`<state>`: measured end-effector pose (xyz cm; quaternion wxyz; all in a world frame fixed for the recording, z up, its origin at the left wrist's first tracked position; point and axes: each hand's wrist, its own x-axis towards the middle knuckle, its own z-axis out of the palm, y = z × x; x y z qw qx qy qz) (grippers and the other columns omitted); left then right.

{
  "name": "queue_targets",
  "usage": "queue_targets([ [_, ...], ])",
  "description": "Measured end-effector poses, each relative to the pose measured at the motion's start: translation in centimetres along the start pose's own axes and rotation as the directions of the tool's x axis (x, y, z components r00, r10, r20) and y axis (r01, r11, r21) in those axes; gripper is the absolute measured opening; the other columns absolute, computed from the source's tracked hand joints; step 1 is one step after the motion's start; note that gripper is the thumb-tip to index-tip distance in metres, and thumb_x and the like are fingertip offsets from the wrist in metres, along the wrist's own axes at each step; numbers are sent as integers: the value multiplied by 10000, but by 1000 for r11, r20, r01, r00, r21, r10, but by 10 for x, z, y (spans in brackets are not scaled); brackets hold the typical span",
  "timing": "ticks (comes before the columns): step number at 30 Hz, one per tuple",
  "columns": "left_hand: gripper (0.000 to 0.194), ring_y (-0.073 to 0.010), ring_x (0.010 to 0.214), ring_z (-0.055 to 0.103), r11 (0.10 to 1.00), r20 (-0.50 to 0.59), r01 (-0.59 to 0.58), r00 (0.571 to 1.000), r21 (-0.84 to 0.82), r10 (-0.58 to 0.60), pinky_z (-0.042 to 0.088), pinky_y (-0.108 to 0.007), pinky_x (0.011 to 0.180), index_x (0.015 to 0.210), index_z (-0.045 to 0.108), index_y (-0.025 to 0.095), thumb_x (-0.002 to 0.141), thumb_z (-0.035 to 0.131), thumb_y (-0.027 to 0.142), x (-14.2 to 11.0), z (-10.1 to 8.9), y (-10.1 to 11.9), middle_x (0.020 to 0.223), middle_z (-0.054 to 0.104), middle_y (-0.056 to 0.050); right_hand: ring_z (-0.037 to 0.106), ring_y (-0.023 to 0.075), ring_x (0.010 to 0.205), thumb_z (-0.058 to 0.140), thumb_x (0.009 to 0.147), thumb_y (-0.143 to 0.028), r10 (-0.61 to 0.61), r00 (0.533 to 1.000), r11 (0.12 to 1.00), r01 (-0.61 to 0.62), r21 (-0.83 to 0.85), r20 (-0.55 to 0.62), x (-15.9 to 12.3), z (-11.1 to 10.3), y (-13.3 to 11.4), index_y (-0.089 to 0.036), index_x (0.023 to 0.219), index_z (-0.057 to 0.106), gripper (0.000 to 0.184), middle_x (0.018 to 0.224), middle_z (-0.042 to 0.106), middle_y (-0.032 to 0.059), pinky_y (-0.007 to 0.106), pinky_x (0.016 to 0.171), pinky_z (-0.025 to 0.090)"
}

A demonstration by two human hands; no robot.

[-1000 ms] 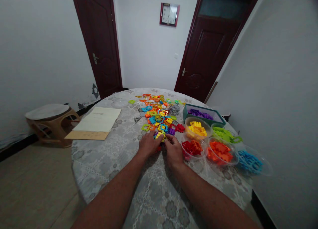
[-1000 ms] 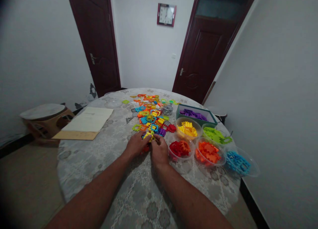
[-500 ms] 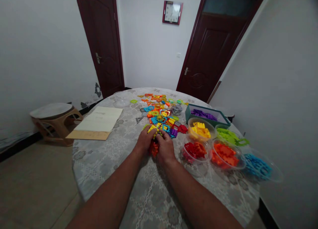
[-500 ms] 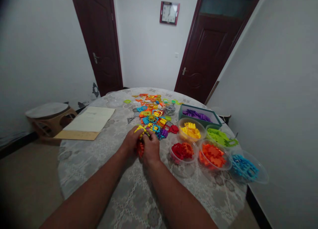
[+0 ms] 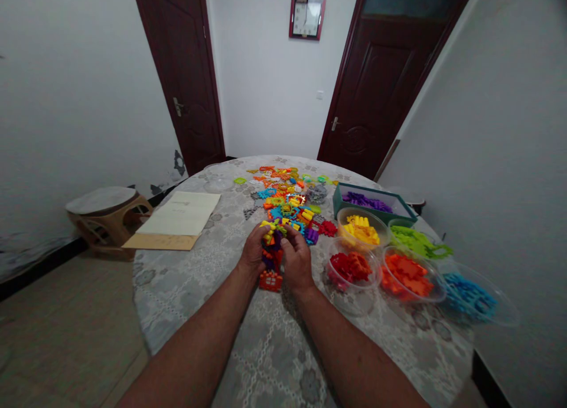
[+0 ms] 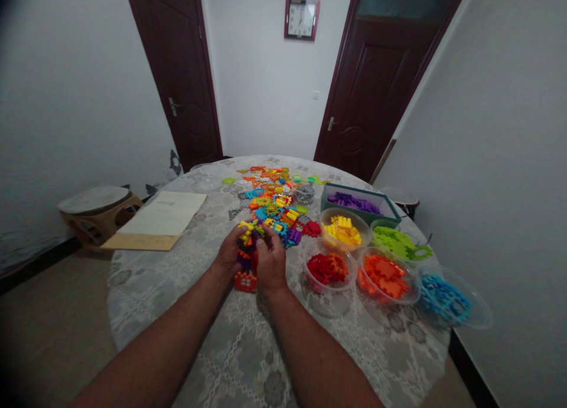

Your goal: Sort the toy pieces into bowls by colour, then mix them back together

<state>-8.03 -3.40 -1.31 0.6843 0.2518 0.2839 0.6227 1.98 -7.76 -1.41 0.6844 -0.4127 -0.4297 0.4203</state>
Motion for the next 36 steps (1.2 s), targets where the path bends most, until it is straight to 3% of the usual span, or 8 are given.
queue_targets([
  [8, 276, -209, 747, 764, 989, 26, 88, 996, -118, -86, 636, -314, 705, 969, 714, 183, 718, 759, 288, -3, 7, 1, 862, 789, -51, 728, 240, 1126, 765, 845, -372, 46, 999, 992, -44, 117, -13, -1, 1, 2, -187, 1235, 704, 436, 1231, 772, 89, 419, 1042, 570],
  [15, 291, -208, 771, 775, 983, 16, 102, 995, -155, -101, 646, -314, 696, 1035, 722, 174, 759, 710, 264, -3, 7, 5, 920, 810, -74, 720, 245, 1157, 777, 816, -371, 62, 998, 988, -57, 146, -29, 3, -1, 8, -192, 1222, 706, 449, 1248, 769, 91, 434, 1079, 549],
  [20, 268, -192, 679, 747, 984, 12, 130, 992, -124, -129, 622, -292, 604, 1000, 721, 154, 745, 728, 234, -4, 8, 5, 871, 799, -70, 745, 234, 1054, 692, 876, -393, 78, 995, 997, -78, 3, -57, 3, -4, 9, -192, 1272, 724, 446, 1241, 776, 88, 377, 920, 618],
  [26, 264, -188, 728, 754, 989, -10, 105, 994, -102, -106, 633, -307, 726, 961, 718, 160, 714, 772, 236, -1, 8, 1, 842, 781, -46, 696, 250, 1207, 661, 906, -375, 1, 999, 975, -12, -223, -50, 6, -11, 10, -202, 1272, 764, 418, 1293, 769, 72, 431, 1140, 493],
  [32, 292, -174, 702, 730, 999, -46, 30, 998, -43, -32, 597, -290, 714, 918, 692, 178, 668, 834, 223, -1, 5, -4, 807, 748, -9, 680, 254, 1216, 676, 891, -417, 23, 1000, 977, -26, -212, -17, 9, -13, 16, -186, 1259, 765, 443, 1301, 762, 77, 423, 1116, 504],
  [36, 284, -147, 641, 693, 999, -66, -2, 998, -37, -1, 573, -261, 652, 878, 678, 172, 656, 848, 220, -1, 6, -1, 768, 729, 5, 719, 242, 1086, 673, 890, -455, 80, 996, 982, -83, -171, -27, 8, -13, 16, -179, 1260, 754, 469, 1234, 779, 82, 387, 1008, 558],
])
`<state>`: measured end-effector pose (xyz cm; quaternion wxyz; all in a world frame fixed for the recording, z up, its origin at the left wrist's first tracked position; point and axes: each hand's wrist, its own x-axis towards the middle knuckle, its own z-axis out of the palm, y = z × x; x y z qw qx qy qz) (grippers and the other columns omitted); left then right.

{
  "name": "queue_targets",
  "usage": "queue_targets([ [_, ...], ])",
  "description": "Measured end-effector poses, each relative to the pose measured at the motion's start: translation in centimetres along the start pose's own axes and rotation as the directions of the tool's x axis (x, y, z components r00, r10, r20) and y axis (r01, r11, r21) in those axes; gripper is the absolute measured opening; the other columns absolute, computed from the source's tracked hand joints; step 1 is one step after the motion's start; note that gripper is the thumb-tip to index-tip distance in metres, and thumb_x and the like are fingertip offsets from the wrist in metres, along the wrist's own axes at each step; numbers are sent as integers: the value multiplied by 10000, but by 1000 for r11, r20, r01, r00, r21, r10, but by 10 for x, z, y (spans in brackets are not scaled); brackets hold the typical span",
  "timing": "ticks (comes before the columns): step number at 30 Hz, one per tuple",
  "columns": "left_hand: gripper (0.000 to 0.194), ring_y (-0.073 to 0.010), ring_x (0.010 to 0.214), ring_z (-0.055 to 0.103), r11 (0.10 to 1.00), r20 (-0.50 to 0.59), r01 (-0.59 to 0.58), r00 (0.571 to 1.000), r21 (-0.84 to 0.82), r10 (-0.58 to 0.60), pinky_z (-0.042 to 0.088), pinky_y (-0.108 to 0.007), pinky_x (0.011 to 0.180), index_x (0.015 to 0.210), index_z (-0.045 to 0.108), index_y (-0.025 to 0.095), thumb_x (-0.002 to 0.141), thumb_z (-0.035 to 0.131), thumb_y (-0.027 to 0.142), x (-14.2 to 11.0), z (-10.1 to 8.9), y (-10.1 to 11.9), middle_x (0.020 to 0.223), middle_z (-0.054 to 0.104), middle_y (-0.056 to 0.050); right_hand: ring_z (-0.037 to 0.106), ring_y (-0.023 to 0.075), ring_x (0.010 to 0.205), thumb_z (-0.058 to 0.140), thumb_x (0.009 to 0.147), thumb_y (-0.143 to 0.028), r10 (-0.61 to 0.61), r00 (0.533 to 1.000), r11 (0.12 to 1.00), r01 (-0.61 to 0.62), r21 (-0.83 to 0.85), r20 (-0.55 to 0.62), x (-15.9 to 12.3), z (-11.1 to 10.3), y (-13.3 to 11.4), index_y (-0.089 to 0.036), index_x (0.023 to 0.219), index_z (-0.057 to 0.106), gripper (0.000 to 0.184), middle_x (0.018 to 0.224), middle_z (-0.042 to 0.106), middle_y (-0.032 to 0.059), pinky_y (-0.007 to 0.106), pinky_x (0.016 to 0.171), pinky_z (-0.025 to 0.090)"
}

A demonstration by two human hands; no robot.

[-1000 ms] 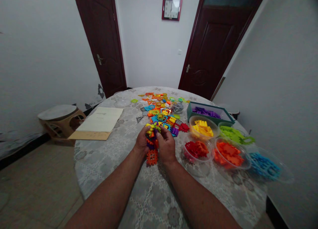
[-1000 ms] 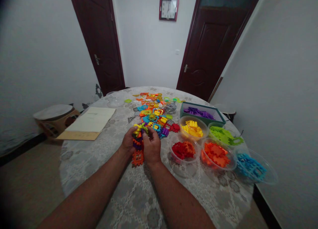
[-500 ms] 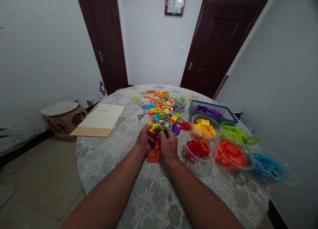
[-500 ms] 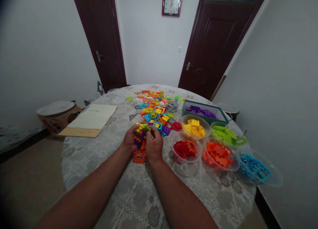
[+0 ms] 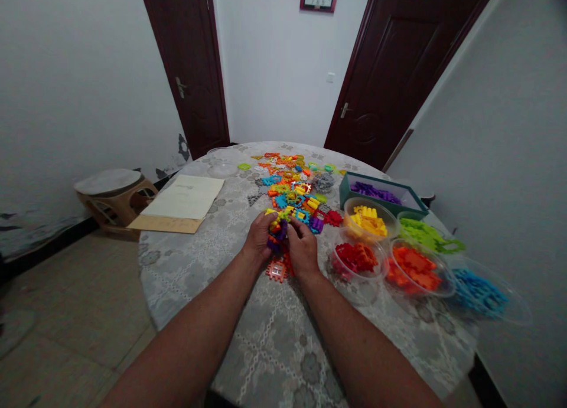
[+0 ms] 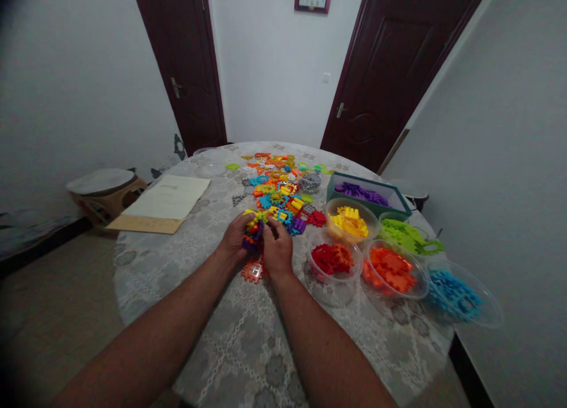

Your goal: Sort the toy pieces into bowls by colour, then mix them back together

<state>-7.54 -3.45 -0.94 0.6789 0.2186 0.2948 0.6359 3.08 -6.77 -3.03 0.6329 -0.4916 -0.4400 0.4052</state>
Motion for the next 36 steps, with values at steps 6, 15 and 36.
queue_targets([
  [6, 259, -139, 571, 673, 997, -75, 49, 996, -62, -53, 578, -255, 561, 884, 645, 171, 698, 807, 248, 10, -10, 19, 725, 721, 6, 716, 240, 1022, 533, 922, -321, -33, 999, 984, 31, -174, -6, -1, -10, -14, -161, 1201, 749, 387, 1189, 777, 96, 367, 898, 567],
  [15, 193, -141, 504, 658, 985, -119, 94, 987, -142, -112, 574, -259, 475, 882, 648, 164, 761, 776, 243, 15, -12, 28, 686, 707, 3, 662, 336, 1138, 651, 931, -325, 127, 887, 274, 399, -875, 444, -39, -41, -66, -161, 1186, 732, 314, 1179, 716, 187, 411, 965, 487],
  [36, 168, -175, 512, 683, 977, -75, 209, 974, -42, -212, 600, -308, 487, 910, 638, 199, 770, 723, 234, 18, -10, 35, 710, 728, 8, 725, 231, 1015, 547, 1005, -206, -94, 885, 459, 446, -769, 456, -63, -67, -127, -224, 1210, 699, 256, 1149, 782, 80, 342, 898, 521],
])
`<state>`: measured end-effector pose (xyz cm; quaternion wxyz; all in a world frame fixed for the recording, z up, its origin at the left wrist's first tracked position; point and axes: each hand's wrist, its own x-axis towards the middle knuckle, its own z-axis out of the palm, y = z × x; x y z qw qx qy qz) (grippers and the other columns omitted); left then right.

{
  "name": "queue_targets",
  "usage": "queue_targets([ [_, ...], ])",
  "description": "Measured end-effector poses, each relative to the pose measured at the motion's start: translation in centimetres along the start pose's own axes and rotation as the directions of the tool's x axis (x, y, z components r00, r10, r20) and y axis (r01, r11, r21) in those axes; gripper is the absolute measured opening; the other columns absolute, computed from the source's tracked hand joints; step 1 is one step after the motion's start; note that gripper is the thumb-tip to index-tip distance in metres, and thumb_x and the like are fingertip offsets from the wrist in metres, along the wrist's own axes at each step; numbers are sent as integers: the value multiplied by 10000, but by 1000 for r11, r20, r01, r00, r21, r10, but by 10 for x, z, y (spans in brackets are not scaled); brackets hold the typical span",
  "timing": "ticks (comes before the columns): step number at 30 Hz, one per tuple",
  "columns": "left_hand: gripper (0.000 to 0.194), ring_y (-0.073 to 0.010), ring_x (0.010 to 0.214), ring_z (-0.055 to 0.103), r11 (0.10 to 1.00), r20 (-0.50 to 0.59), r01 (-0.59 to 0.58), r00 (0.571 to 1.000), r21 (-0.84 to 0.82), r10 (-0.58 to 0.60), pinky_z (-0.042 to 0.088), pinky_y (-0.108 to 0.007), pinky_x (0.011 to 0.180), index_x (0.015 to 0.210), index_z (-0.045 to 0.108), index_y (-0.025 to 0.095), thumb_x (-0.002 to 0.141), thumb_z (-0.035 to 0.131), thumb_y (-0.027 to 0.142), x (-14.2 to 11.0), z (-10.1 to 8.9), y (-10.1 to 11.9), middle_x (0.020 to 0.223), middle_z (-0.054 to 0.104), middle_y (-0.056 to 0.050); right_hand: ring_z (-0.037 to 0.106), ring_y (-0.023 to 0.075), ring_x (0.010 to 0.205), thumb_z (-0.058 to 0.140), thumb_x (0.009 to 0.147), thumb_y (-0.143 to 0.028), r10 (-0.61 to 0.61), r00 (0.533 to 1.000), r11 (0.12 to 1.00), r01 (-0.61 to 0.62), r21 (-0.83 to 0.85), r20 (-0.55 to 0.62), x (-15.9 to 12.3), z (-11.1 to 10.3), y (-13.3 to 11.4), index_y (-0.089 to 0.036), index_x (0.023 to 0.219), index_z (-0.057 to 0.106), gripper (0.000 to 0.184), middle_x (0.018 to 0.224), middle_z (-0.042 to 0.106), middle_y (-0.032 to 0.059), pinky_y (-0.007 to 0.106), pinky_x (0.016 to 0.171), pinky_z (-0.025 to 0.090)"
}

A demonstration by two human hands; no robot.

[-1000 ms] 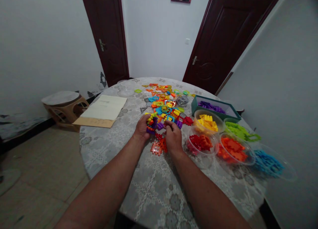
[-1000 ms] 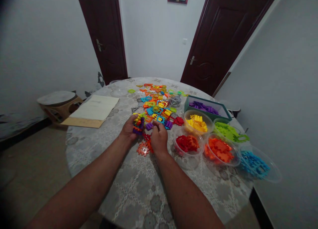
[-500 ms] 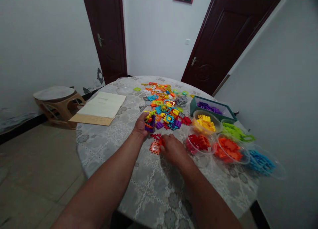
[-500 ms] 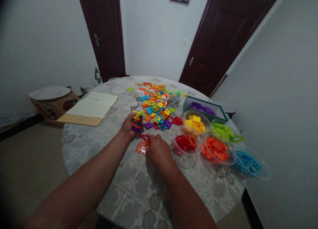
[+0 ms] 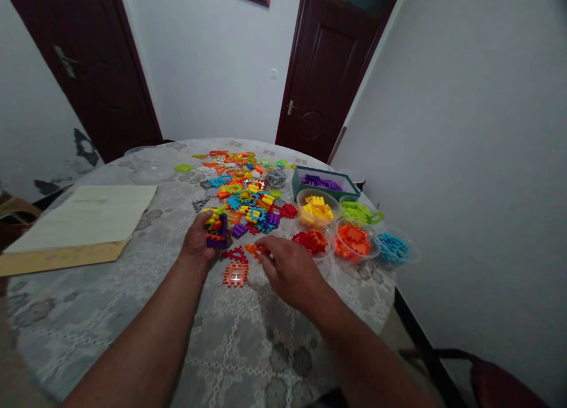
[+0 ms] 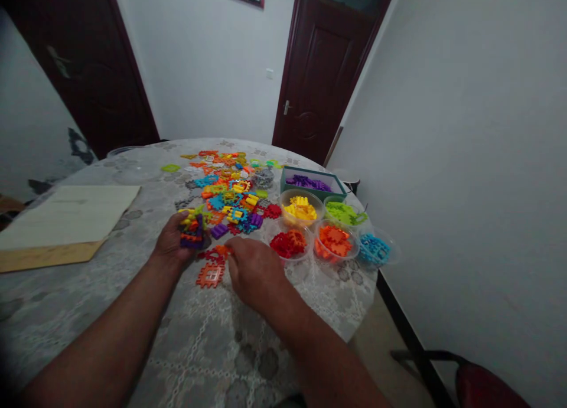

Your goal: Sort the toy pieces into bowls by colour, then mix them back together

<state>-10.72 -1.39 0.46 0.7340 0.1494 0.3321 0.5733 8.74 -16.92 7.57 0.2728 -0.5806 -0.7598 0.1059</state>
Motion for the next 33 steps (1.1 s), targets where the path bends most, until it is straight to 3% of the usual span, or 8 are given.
queue_targets([
  [5, 132, -169, 508, 674, 1000, -1, 3, 1000, -5, -3, 611, -317, 492, 926, 643, 213, 805, 693, 222, 4, -2, -1, 715, 717, 11, 715, 206, 882, 568, 975, -316, 215, 884, 977, -198, 84, -415, -24, -65, 61, -223, 1147, 736, 258, 1045, 785, 61, 340, 846, 528],
  [11, 139, -182, 507, 674, 1000, 15, -5, 1000, -4, 5, 603, -325, 472, 925, 652, 215, 796, 698, 231, 9, -5, -3, 709, 720, 0, 716, 243, 871, 564, 914, -347, 380, 753, 867, -493, -78, -538, -48, -100, 147, -190, 1095, 739, 296, 1009, 786, 103, 382, 843, 535],
  [16, 147, -181, 507, 678, 999, 19, 11, 1000, -49, -10, 596, -309, 465, 906, 662, 199, 778, 728, 229, 7, -4, -4, 708, 727, -11, 711, 268, 949, 516, 949, -289, 193, 775, 890, -396, -225, -602, -51, -86, 126, -170, 1081, 744, 289, 1058, 768, 143, 417, 917, 543],
  [20, 154, -171, 503, 672, 998, 13, 15, 1000, -63, -14, 594, -294, 470, 879, 658, 179, 770, 749, 237, 7, -4, -7, 698, 731, -19, 725, 227, 983, 553, 1015, -292, 34, 949, 999, -41, -18, -313, -47, -42, 59, -232, 1126, 729, 216, 1106, 771, 84, 371, 911, 575],
  [22, 159, -162, 510, 676, 998, 6, -1, 1000, -65, 1, 596, -283, 482, 886, 659, 178, 770, 750, 237, 7, -4, -7, 701, 733, -14, 711, 218, 1090, 544, 1034, -253, -105, 989, 990, 114, 79, -106, -43, -11, 28, -236, 1193, 701, 224, 1218, 747, 88, 368, 959, 577],
  [24, 157, -158, 514, 680, 998, 7, -6, 1000, -66, 7, 595, -273, 490, 890, 659, 176, 774, 744, 236, 6, -4, -8, 699, 733, -13, 669, 234, 1213, 542, 1037, -221, -183, 981, 981, 177, 79, 71, -38, 19, 6, -217, 1295, 656, 282, 1363, 683, 116, 393, 1021, 563],
  [27, 158, -156, 513, 684, 998, 11, -3, 1000, -66, 4, 593, -264, 497, 885, 652, 168, 777, 746, 235, 3, -2, -7, 695, 730, -20, 631, 284, 1261, 599, 1014, -251, -101, 959, 989, 125, -75, 266, -24, 55, -11, -190, 1361, 604, 352, 1424, 619, 150, 434, 1019, 561],
  [33, 209, -147, 498, 674, 996, -3, -31, 1000, -81, 31, 578, -245, 496, 909, 649, 169, 761, 779, 238, 2, 0, -9, 689, 721, -9, 671, 242, 1035, 570, 1046, -341, 23, 954, 961, 62, -271, 299, -6, 85, -6, -196, 1188, 645, 216, 1224, 641, 115, 342, 842, 568],
])
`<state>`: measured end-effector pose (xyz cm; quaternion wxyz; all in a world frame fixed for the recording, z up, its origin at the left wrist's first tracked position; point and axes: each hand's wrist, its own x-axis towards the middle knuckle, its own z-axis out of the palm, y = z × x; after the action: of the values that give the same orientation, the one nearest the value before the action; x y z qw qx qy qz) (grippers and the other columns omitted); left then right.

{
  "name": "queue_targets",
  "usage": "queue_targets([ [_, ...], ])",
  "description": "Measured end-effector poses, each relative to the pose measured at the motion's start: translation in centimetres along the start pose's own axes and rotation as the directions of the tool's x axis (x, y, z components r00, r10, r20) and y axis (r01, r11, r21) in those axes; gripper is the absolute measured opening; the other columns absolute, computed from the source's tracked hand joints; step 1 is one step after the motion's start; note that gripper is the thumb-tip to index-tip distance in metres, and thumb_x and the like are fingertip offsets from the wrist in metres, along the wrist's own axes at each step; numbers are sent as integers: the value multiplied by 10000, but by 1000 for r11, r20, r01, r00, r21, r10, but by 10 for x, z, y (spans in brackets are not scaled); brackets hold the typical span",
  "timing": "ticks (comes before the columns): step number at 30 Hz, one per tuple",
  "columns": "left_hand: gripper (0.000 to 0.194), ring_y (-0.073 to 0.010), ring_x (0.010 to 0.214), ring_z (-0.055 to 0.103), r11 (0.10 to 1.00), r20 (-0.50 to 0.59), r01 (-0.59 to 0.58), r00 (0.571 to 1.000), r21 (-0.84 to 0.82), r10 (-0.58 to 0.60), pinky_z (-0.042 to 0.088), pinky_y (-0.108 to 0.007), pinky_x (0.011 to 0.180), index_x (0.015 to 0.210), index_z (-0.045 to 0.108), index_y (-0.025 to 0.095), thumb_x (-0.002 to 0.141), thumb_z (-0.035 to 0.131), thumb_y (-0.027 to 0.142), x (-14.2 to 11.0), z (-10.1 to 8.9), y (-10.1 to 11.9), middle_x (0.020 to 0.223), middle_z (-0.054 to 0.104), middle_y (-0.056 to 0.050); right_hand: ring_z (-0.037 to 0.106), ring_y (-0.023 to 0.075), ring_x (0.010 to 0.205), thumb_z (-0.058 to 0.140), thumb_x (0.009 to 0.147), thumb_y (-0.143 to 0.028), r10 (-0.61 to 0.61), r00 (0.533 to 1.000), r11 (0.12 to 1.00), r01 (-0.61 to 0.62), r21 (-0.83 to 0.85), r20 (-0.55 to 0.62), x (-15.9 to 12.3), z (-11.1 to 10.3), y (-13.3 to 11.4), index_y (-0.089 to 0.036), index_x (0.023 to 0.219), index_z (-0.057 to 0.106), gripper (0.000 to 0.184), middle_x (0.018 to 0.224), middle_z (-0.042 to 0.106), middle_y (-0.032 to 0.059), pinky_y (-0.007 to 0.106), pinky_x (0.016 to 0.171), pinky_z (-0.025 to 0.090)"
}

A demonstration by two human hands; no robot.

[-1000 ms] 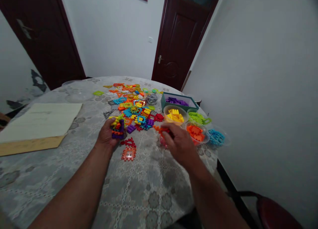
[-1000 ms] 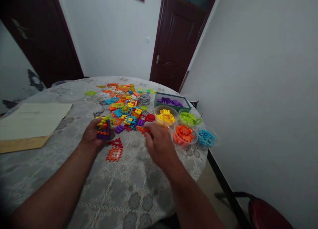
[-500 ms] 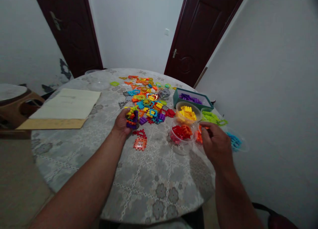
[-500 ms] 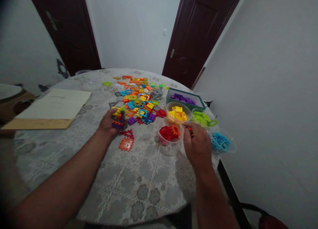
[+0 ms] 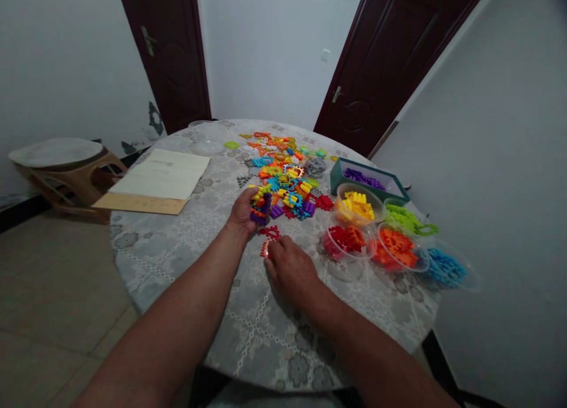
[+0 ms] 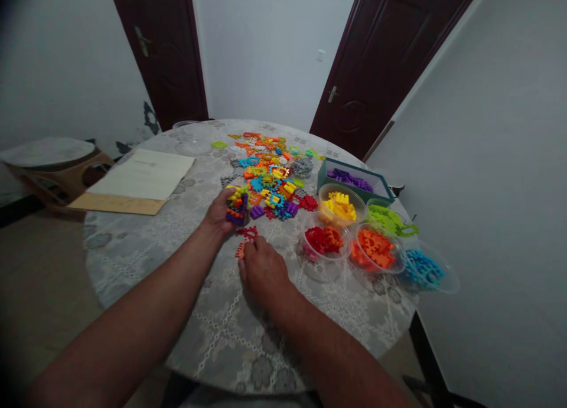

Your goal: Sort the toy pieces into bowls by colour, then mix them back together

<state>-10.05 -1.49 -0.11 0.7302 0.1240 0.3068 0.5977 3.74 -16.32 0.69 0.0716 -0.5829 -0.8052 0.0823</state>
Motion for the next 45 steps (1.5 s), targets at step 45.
queue_targets([
  [45, 129, -154, 515, 670, 999, -25, 30, 999, 22, -30, 574, -252, 481, 880, 650, 177, 781, 729, 198, -3, 4, 2, 704, 717, -19, 628, 287, 1284, 471, 1032, -172, -71, 996, 997, 73, 34, -56, -10, -25, 14, -216, 1507, 497, 478, 1608, 461, 172, 438, 968, 592],
])
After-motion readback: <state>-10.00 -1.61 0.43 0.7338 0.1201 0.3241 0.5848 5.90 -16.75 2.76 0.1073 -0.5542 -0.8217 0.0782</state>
